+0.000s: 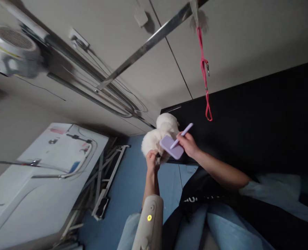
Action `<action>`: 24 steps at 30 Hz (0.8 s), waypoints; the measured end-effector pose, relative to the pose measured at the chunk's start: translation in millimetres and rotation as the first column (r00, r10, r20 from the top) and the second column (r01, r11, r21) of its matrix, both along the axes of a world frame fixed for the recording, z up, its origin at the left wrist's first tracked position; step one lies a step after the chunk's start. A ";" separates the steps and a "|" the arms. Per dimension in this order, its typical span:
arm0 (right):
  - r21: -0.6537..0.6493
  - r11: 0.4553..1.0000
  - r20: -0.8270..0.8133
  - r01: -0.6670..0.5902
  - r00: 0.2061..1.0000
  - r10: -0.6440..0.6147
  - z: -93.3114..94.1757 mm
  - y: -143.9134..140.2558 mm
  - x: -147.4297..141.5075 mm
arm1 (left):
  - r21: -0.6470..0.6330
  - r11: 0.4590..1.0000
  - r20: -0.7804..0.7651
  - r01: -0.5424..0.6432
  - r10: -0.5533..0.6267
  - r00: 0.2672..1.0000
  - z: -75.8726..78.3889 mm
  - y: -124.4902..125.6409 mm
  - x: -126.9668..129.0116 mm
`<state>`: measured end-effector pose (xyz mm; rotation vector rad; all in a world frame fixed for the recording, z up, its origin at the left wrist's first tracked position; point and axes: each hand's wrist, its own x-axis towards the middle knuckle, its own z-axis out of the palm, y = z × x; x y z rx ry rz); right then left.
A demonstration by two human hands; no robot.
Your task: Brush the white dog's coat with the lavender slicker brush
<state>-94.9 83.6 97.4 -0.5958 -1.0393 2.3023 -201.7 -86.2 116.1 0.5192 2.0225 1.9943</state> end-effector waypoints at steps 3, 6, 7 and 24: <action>-0.017 1.000 0.035 -0.001 0.999 0.002 1.7 -3.1 2.5 | 0.017 1.000 0.004 0.001 -0.001 1.000 -3.4 -2.4 -0.8; 0.002 0.998 0.038 0.065 0.997 -0.065 4.8 -4.5 4.0 | 0.031 0.999 -0.016 0.011 -0.011 1.000 -8.6 -4.6 -1.4; 0.015 0.999 0.013 0.033 0.999 -0.033 5.7 -4.9 4.4 | 0.036 0.999 -0.017 0.015 -0.015 1.000 -10.2 -5.4 -1.6; 0.208 0.977 0.013 0.041 0.999 -0.044 11.5 -3.0 3.7 | 0.086 0.996 0.001 0.033 -0.034 0.999 -17.1 -11.8 -7.8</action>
